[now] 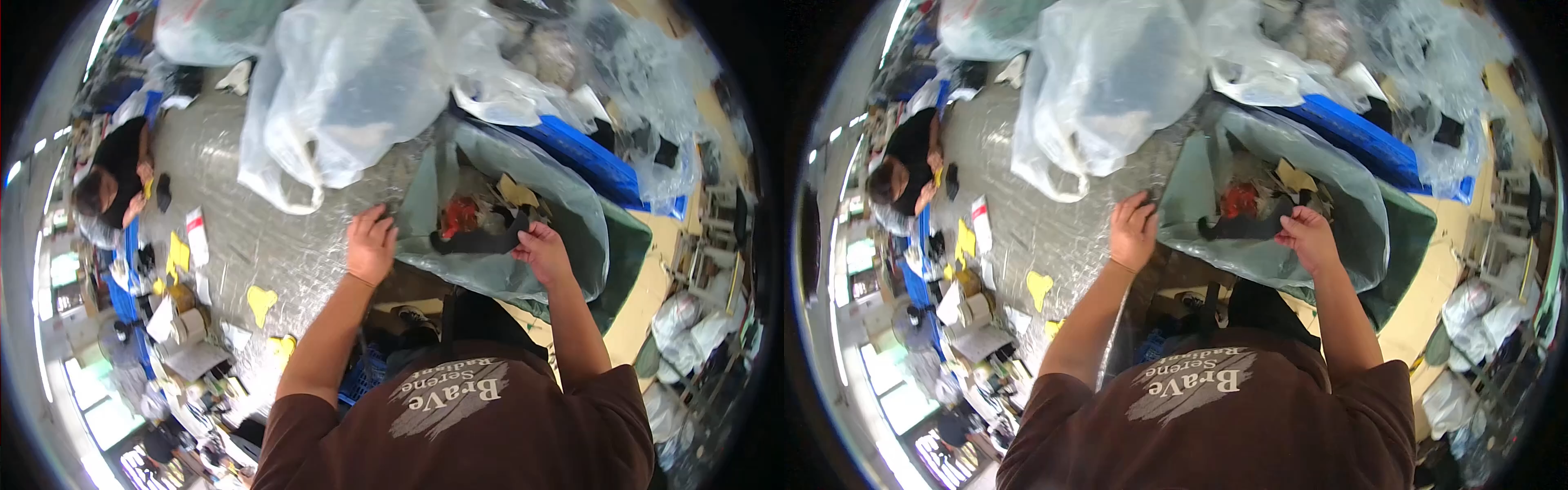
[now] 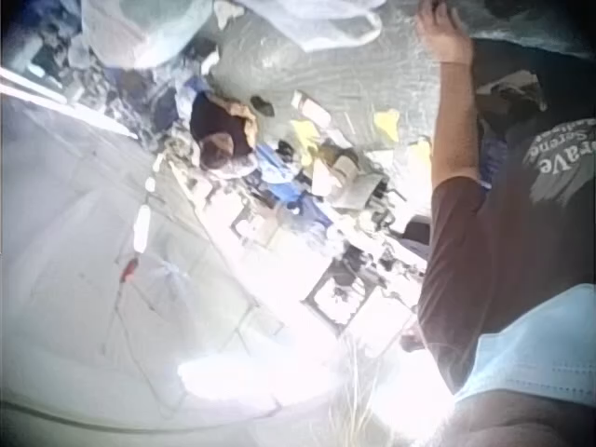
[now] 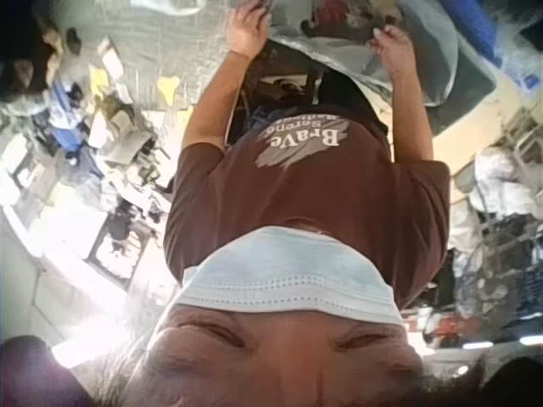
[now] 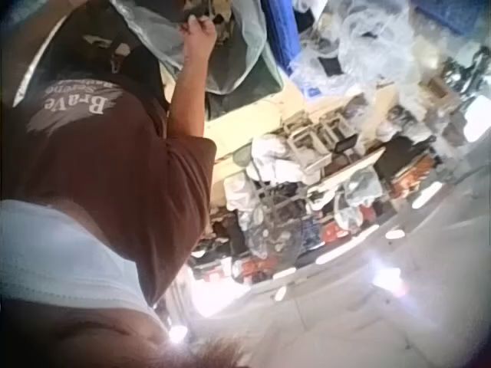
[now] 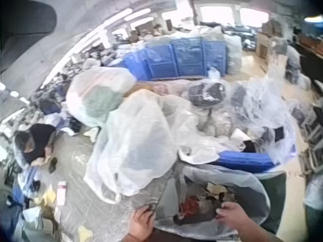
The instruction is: Selecting, marking, and organizing various shoe components on a factory worktable.
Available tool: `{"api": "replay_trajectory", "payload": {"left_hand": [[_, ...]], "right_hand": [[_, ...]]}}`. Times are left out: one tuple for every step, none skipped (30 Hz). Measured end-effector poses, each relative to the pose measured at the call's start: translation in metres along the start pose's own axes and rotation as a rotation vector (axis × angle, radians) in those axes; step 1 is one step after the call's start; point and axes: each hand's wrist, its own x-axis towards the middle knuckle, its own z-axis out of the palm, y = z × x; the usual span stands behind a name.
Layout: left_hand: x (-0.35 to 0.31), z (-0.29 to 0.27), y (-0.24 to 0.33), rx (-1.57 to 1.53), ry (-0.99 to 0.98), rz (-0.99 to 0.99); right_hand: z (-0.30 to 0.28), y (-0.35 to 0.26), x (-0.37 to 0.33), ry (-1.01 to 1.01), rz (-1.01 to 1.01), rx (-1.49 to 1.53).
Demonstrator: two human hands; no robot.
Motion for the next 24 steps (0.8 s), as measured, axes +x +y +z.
{"api": "replay_trajectory", "payload": {"left_hand": [[-0.002,-0.006,0.013,-0.114,0.090,-0.066],[-0.007,-0.017,0.026,-0.221,0.184,-0.135],[-0.014,-0.027,0.038,-0.338,0.183,-0.195],[-0.022,-0.041,0.051,-0.455,0.190,-0.253],[-0.028,-0.059,0.061,-0.602,-0.008,-0.375],[-0.037,-0.075,0.065,-0.756,-0.198,-0.501],[-0.051,-0.089,0.061,-0.808,-0.309,-0.453],[-0.063,-0.098,0.057,-0.869,-0.422,-0.395],[-0.082,-0.104,0.053,-0.993,-0.389,-0.447],[-0.104,-0.108,0.050,-1.123,-0.352,-0.486],[-0.128,-0.113,0.046,-1.265,-0.354,-0.574],[-0.149,-0.124,0.049,-1.256,-0.298,-0.610],[-0.170,-0.132,0.056,-1.599,-0.150,-0.726],[-0.189,-0.141,0.062,-1.946,0.008,-0.810],[-0.213,-0.142,0.063,-2.055,0.085,-0.777],[-0.235,-0.144,0.065,-2.059,0.125,-0.772],[-0.253,-0.145,0.066,-2.064,0.279,-0.828],[-0.269,-0.147,0.066,-2.065,0.431,-0.881],[-0.285,-0.149,0.063,-1.883,0.540,-0.910],[-0.301,-0.154,0.060,-1.716,0.646,-1.023],[-0.318,-0.161,0.052,-1.524,0.690,-1.202],[-0.338,-0.166,0.042,-1.312,0.721,-1.272],[-0.353,-0.172,0.035,-1.088,0.788,-1.392],[-0.370,-0.177,0.028,-0.916,0.782,-1.477]], "right_hand": [[0.019,-0.004,-0.006,-0.083,0.003,-0.111],[0.041,-0.006,-0.016,-0.174,0.012,-0.224],[0.067,-0.009,-0.027,-0.243,-0.014,-0.316],[0.079,-0.003,-0.030,-0.291,-0.001,-0.346],[0.091,0.005,-0.032,-0.425,-0.060,-0.530],[0.106,0.016,-0.035,-0.569,-0.122,-0.708],[0.134,0.022,-0.050,-0.645,-0.085,-0.715],[0.150,0.034,-0.056,-0.728,-0.061,-0.742],[0.164,0.047,-0.063,-0.760,-0.060,-0.721],[0.179,0.059,-0.071,-0.783,-0.056,-0.699],[0.195,0.071,-0.078,-0.848,-0.022,-0.654],[0.210,0.086,-0.081,-0.904,0.003,-0.673],[0.222,0.104,-0.086,-1.028,-0.029,-0.652],[0.234,0.118,-0.094,-1.138,-0.066,-0.625],[0.248,0.133,-0.106,-1.201,-0.101,-0.673],[0.259,0.147,-0.114,-1.222,0.042,-0.670],[0.271,0.162,-0.122,-1.246,0.062,-0.695],[0.283,0.176,-0.128,-1.267,0.081,-0.719],[0.296,0.191,-0.133,-1.279,0.089,-0.737],[0.309,0.205,-0.137,-1.292,-0.071,-0.906],[0.320,0.218,-0.137,-1.296,-0.238,-1.071],[0.326,0.232,-0.134,-1.299,-0.238,-1.091],[0.330,0.247,-0.127,-1.275,-0.382,-1.161],[0.334,0.259,-0.120,-1.246,-0.529,-1.229]]}}
